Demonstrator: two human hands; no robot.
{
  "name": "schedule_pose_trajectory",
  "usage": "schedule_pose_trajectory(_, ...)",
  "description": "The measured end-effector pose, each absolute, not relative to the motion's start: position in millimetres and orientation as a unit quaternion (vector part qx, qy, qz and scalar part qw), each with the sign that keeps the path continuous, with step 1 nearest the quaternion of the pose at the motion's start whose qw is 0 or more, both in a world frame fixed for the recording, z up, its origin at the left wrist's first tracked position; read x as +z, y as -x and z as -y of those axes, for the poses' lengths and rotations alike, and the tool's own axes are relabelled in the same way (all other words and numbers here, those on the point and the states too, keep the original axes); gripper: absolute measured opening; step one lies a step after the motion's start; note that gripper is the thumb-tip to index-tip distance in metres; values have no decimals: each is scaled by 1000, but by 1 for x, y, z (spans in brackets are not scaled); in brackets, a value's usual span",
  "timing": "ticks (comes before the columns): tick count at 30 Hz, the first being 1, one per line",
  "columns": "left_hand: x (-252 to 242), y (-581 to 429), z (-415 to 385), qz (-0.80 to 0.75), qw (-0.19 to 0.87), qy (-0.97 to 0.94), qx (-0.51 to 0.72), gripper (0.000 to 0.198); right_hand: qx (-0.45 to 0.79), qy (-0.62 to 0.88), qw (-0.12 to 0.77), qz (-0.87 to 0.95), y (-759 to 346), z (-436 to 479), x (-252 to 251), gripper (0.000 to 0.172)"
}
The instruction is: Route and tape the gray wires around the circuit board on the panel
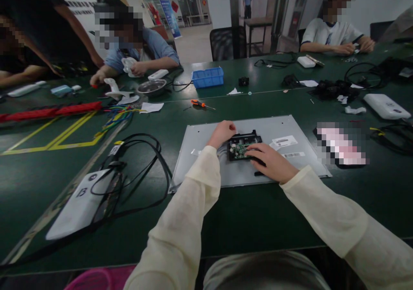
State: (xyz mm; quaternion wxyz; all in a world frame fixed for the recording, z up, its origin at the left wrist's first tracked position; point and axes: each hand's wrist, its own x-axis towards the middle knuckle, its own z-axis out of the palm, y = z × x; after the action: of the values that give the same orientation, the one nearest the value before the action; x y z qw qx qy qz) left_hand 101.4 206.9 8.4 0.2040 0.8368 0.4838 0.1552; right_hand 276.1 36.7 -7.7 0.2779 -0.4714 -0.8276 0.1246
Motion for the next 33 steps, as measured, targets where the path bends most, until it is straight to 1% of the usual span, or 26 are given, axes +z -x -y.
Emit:
schedule_pose_trajectory(7, 15, -96, -209, -493, 175, -827, 204, 16, 128, 470, 272, 830, -276, -35, -4, 34)
schedule_pose_trajectory(10, 10, -94, -211, -501, 170, -825, 199, 16, 125, 471, 271, 830, -275, -34, -2, 34)
schedule_pose_trajectory(15, 4, -95, -212, -512, 166, -820, 198, 19, 125, 479, 271, 826, -277, -34, 3, 39)
schedule_pose_trajectory(19, 10, -95, -212, -520, 160, -818, 185, 24, 87, 514, 300, 799, -291, -39, 6, 39)
schedule_pose_trajectory(23, 29, -91, -208, -530, 125, -828, 135, 27, 35, 571, 324, 754, -311, -48, 2, 35)
schedule_pose_trajectory(27, 60, -82, -199, -525, 102, -843, 51, 26, 47, 569, 324, 755, -315, -50, -1, 32)
schedule_pose_trajectory(31, 85, -69, -190, -521, 156, -836, -70, 21, 101, 503, 301, 804, -302, -45, -2, 36)
schedule_pose_trajectory(33, 88, -63, -188, -531, 175, -824, -88, 17, 116, 478, 289, 821, -295, -42, -3, 37)
